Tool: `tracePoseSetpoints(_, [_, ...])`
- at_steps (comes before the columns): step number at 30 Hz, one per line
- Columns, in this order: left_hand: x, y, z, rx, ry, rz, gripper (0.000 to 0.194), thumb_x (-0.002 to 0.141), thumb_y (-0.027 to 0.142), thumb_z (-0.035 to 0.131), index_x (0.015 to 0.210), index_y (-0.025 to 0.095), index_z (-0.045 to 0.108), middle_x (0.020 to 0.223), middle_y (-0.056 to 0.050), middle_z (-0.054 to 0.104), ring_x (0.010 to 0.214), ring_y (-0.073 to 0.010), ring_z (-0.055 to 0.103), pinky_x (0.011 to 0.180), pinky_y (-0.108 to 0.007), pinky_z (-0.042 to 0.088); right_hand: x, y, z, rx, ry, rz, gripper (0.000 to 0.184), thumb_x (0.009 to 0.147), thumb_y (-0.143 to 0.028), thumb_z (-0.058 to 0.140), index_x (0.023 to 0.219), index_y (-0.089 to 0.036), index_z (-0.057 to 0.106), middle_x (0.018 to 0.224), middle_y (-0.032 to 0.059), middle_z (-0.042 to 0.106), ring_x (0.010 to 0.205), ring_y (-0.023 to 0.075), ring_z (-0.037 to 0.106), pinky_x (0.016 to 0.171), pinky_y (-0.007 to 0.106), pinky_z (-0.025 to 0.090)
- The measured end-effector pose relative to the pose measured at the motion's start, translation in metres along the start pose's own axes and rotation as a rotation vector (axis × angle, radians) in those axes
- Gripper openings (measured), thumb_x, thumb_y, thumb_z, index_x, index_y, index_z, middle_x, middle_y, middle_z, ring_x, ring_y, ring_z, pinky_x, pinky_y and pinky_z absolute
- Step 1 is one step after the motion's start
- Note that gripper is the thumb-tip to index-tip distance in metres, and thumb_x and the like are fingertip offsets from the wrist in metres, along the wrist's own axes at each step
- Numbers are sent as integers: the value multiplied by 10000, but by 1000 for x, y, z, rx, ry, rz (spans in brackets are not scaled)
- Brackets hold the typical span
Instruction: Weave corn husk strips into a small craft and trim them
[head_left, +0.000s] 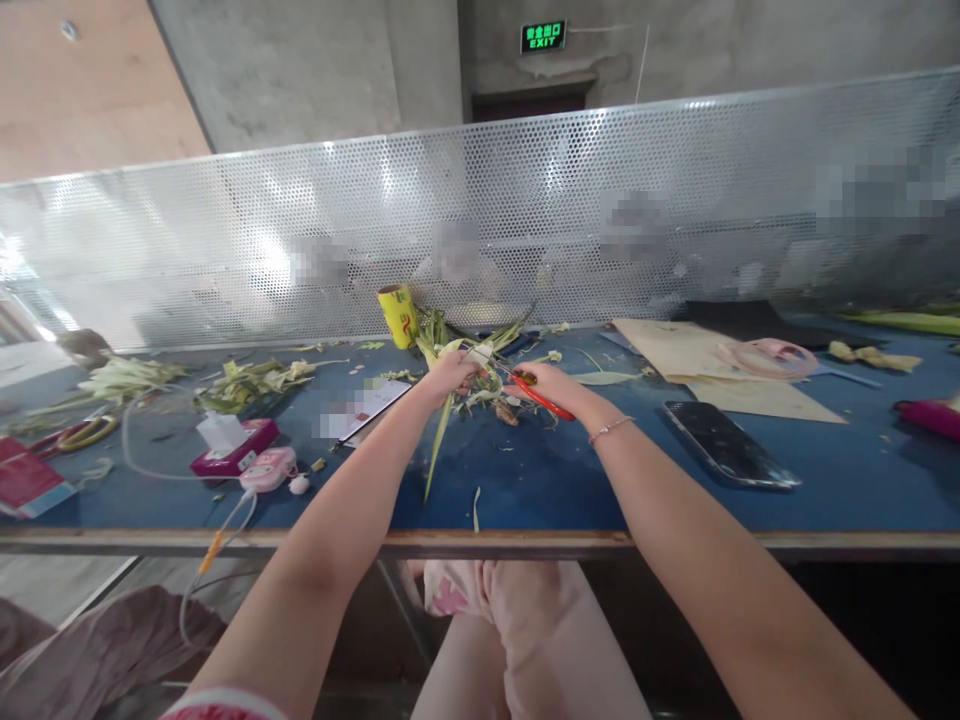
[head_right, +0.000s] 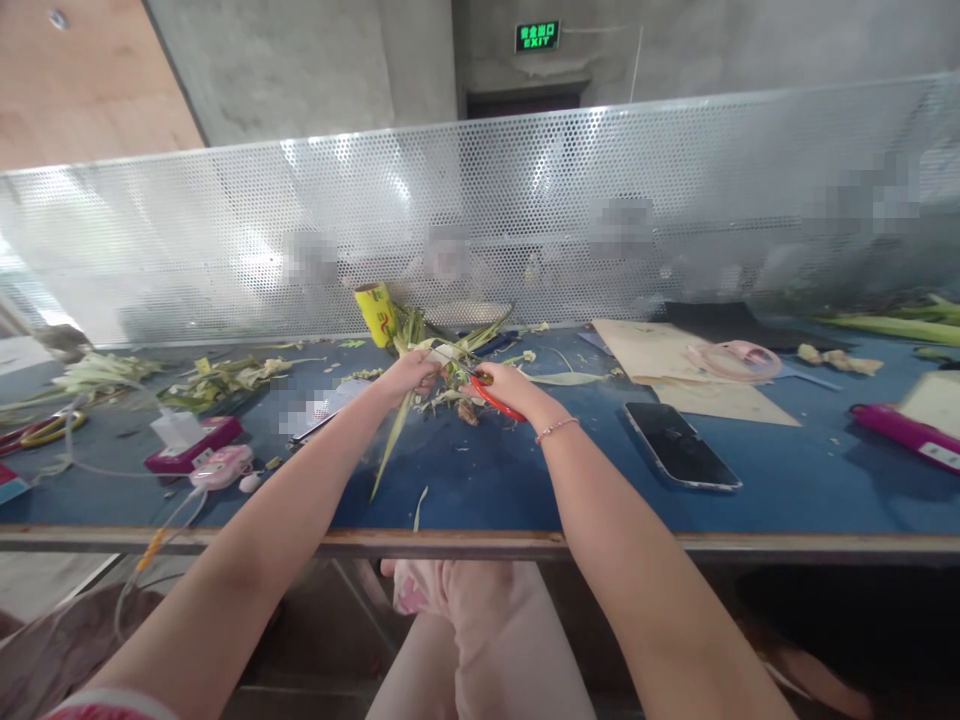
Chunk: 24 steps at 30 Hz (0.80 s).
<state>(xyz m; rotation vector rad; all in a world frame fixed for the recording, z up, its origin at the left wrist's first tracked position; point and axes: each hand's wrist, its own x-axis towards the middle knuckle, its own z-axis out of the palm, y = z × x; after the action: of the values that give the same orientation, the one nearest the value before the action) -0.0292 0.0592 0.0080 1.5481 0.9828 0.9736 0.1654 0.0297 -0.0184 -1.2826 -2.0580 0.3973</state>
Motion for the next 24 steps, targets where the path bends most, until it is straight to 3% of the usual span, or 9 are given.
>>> tracePoseSetpoints(8, [-1,5,2,56,-11,-69,93,744,76,510,783,156,482,590,37,523,353,-6,283,367,-175,162,1,-4,-3,-29,-28,42,437,667,-583,620,785,-164,662,667,22,627,626,153,535,582,250,381])
tracePoseSetpoints(17, [-7,12,7,-45,-32,-120,72,757,147,533,791,157,471,597,21,540,354,-5,284,363,-167,151,3,2,-5,-136,39,-60,206,683,-307,545,628,-135,644,542,2,565,572,109,466,552,225,311])
tracePoseSetpoints(24, [-1,9,2,-36,-36,-112,101,744,124,485,769,178,404,647,8,585,341,-4,258,365,-162,118,1,-3,-11,-169,39,-73,157,669,-255,522,621,-148,626,553,15,581,556,119,487,558,227,327])
